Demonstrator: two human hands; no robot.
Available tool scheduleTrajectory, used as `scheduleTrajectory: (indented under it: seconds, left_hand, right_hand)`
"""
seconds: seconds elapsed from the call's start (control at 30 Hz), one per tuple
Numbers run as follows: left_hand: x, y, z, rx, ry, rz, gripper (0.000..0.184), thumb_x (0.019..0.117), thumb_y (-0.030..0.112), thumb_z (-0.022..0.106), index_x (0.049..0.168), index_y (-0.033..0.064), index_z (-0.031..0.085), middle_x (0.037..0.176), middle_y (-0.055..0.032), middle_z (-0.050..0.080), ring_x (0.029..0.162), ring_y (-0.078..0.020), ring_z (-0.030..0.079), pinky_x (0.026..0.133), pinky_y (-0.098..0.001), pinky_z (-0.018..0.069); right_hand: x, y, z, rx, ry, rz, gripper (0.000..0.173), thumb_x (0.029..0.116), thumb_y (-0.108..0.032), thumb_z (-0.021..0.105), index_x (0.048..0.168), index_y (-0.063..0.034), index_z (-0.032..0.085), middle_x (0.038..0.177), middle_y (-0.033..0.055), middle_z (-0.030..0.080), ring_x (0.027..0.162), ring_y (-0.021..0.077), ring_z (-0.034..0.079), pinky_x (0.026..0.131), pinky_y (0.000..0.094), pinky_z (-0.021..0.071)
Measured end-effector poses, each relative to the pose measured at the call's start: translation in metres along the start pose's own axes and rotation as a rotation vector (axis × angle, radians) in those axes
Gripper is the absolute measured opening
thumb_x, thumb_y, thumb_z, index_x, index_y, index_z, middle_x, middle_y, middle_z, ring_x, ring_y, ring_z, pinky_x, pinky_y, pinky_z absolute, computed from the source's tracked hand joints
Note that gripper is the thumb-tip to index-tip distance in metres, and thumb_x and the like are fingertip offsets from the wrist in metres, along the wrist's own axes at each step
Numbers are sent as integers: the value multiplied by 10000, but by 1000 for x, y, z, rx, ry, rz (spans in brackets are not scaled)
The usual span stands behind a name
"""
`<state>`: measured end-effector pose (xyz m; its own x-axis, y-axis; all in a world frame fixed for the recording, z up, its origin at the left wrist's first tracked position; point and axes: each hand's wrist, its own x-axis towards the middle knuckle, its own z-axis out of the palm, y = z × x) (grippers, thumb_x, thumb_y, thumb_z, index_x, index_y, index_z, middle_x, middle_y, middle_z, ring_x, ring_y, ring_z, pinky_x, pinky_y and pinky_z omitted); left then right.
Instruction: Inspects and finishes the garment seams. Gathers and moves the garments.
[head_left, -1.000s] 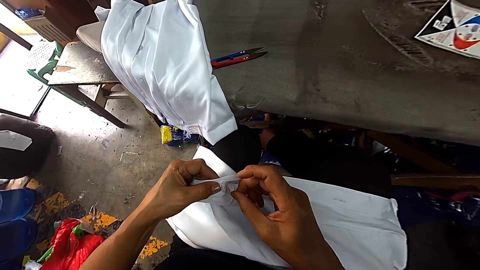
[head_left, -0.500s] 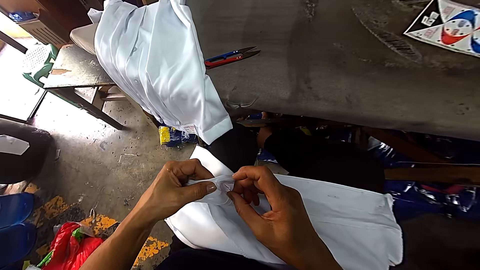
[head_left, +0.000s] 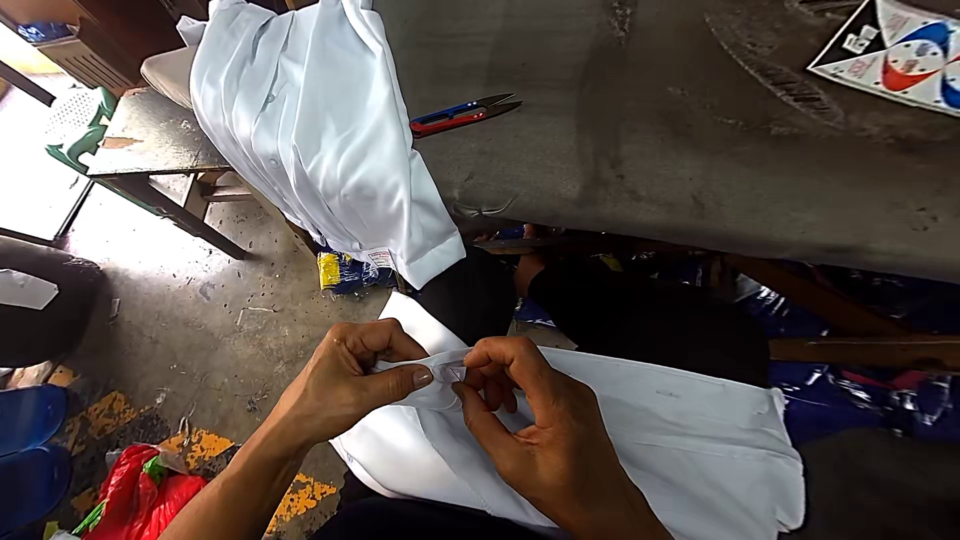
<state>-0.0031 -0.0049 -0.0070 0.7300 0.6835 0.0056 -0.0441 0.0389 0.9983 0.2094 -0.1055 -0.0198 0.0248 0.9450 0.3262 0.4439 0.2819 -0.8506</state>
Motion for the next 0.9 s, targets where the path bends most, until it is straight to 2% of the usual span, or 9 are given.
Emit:
scheduleTrajectory:
  seconds: [0.2, 0.37, 0.43, 0.77, 0.9]
  left_hand:
    - [0, -1, -1, 5, 2, 4, 67, 949, 67, 704, 975, 8, 720, 872, -17, 683, 759, -51, 642, 682, -210, 551]
    - [0, 0, -1, 12, -10, 18, 68, 947, 68, 706, 979, 10, 720, 880, -13, 689, 775, -50, 644, 699, -213, 551]
    - [0, 1, 0, 16, -7, 21, 67, 947, 67, 706, 977, 9, 720, 882, -13, 689, 780, -50, 643, 703, -214, 550]
    - [0, 2, -1, 8, -7, 15, 63, 945, 63, 705, 975, 11, 720, 891, -9, 682, 773, -45, 642, 690, -205, 550]
    - [0, 3, -1, 13, -6, 16, 61, 943, 59, 705, 976, 11, 721, 893, -12, 685, 778, -46, 644, 698, -209, 553]
  right_hand:
    - [-1, -2, -1, 65, 36, -6, 196, 927, -83, 655, 1106, -22, 603, 862, -6, 633, 749, 3, 590, 654, 128, 513]
    - [4, -3, -2, 73, 28, -4, 312, 993, -108, 616, 1275, 24, 605, 900, -4, 665, 778, 10, 603, 685, 144, 526]
    - [4, -3, -2, 62, 26, -10, 333, 999, -110, 608, 1302, 29, 607, 902, -2, 666, 783, 11, 602, 692, 145, 525]
    - [3, -4, -3, 3, -29, -40, 329, 959, -113, 656, 1260, 8, 603, 865, -1, 651, 763, 14, 576, 683, 128, 489]
    - [5, -4, -2, -24, 5, -63, 296, 950, -103, 650, 1223, 2, 610, 868, 5, 655, 769, 12, 575, 686, 126, 483]
